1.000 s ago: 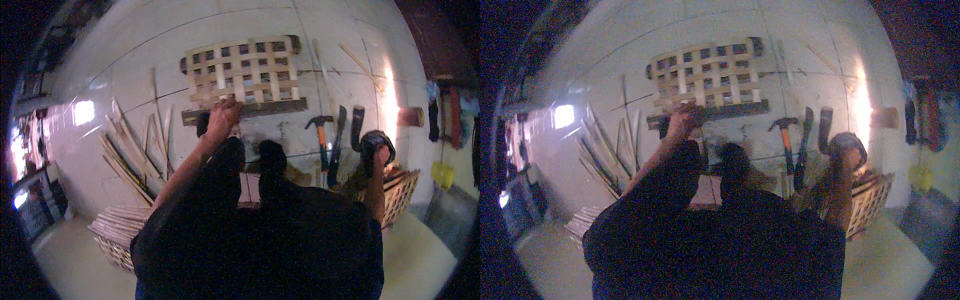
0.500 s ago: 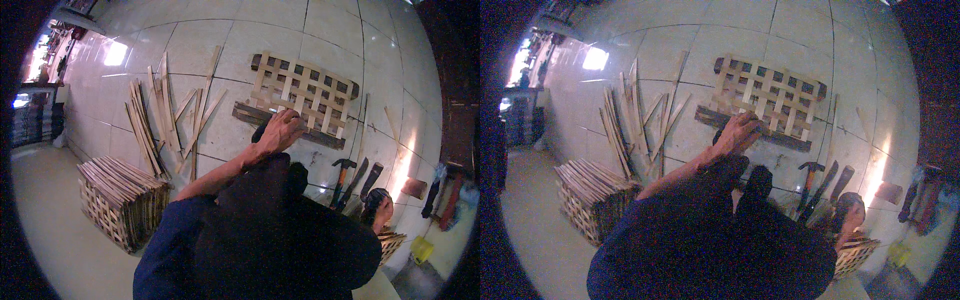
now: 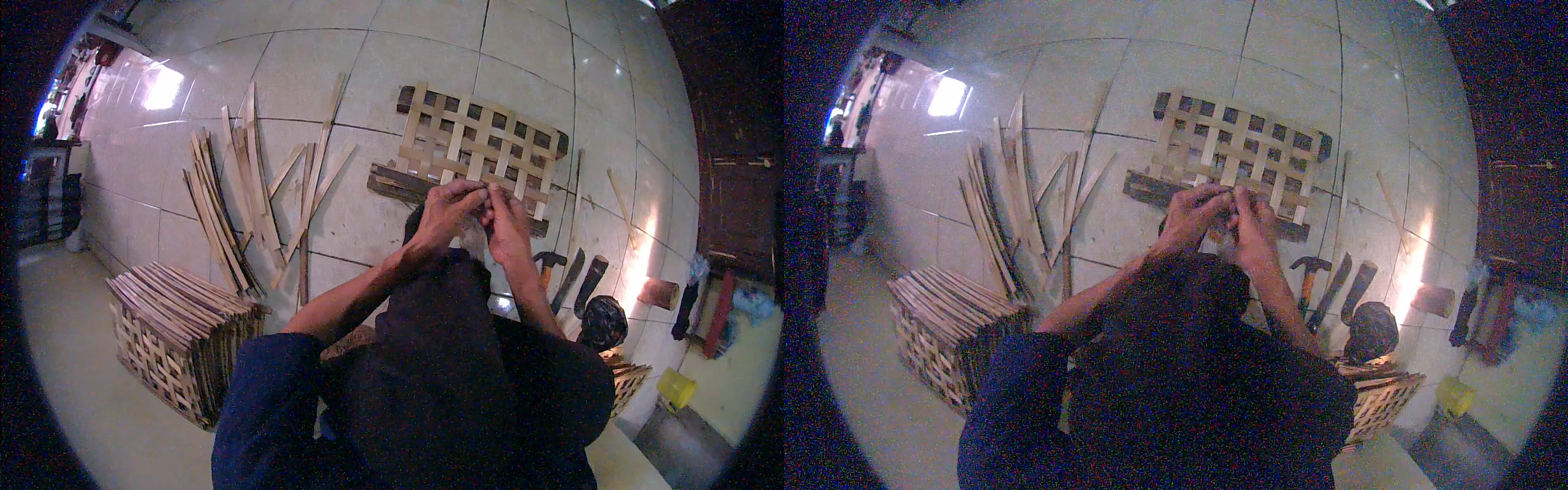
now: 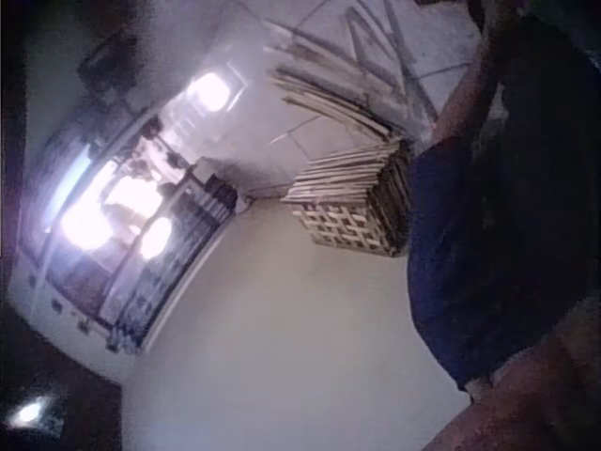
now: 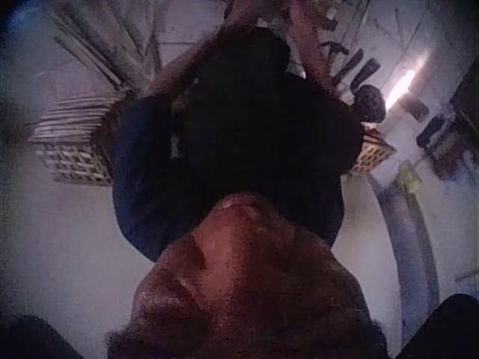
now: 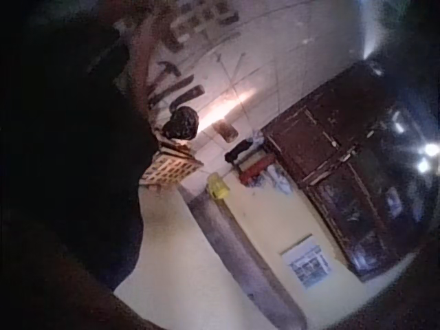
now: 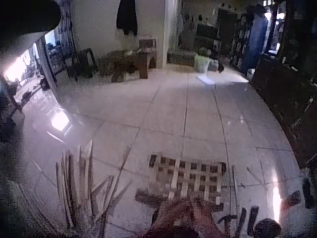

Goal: The person sits on the floor and assembles a wooden lattice by inserting thin wooden strips into a frame. They use a hammer to tap the strips into place and occasionally adjust the frame's position.

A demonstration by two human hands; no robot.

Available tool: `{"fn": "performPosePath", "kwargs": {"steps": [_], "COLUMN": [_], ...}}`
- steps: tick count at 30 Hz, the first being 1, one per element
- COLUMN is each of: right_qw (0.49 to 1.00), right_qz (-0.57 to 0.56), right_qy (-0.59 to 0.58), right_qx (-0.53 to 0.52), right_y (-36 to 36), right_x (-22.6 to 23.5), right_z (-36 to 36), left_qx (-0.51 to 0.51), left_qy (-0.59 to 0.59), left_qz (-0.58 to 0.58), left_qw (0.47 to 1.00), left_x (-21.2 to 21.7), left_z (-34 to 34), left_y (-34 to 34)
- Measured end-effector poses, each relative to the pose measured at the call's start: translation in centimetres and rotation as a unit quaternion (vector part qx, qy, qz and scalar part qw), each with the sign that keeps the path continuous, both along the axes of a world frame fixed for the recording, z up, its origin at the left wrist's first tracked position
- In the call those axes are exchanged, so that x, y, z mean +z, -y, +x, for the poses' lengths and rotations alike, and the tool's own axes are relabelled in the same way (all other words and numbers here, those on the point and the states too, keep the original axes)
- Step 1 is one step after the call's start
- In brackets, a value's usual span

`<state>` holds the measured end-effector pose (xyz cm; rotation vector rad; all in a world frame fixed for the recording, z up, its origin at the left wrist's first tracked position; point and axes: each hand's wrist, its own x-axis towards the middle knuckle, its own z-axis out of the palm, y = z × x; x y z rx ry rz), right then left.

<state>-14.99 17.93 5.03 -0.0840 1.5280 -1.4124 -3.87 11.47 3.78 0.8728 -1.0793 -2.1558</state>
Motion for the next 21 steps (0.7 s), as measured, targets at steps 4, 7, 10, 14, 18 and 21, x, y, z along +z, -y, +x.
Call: {"fn": "performPosePath", "kwargs": {"steps": [4,7,10,14,18,21], "right_qw": [0.998,0.904,0.748,0.614,0.58,0.546], "right_qz": [-0.035,0.008,-0.03,-0.048,-0.015,-0.024], "right_qy": [0.048,-0.363,-0.583,-0.686,-0.706,-0.741], "right_qx": [0.029,0.227,0.315,0.388,0.406,0.389], "right_y": [0.5,1.6,3.1,5.2,7.0,7.2], "right_x": [-1.0,-2.5,-2.5,-4.9,-5.3,-6.8], "right_z": [1.8,1.6,2.7,4.1,5.5,5.7], "left_qx": [0.051,0.113,0.194,0.076,0.041,0.006], "left_qy": [0.039,0.167,0.198,0.291,0.227,0.253], "left_qz": [0.009,-0.194,-0.311,-0.479,-0.537,-0.506], "left_qw": [0.998,0.96,0.909,0.825,0.811,0.825], "left_x": [-1.8,-2.0,-2.6,-5.4,-7.1,-7.0], "left_z": [1.5,4.6,8.5,12.3,13.7,13.6], "left_y": [0.1,2.2,5.3,7.6,7.9,7.5]}}
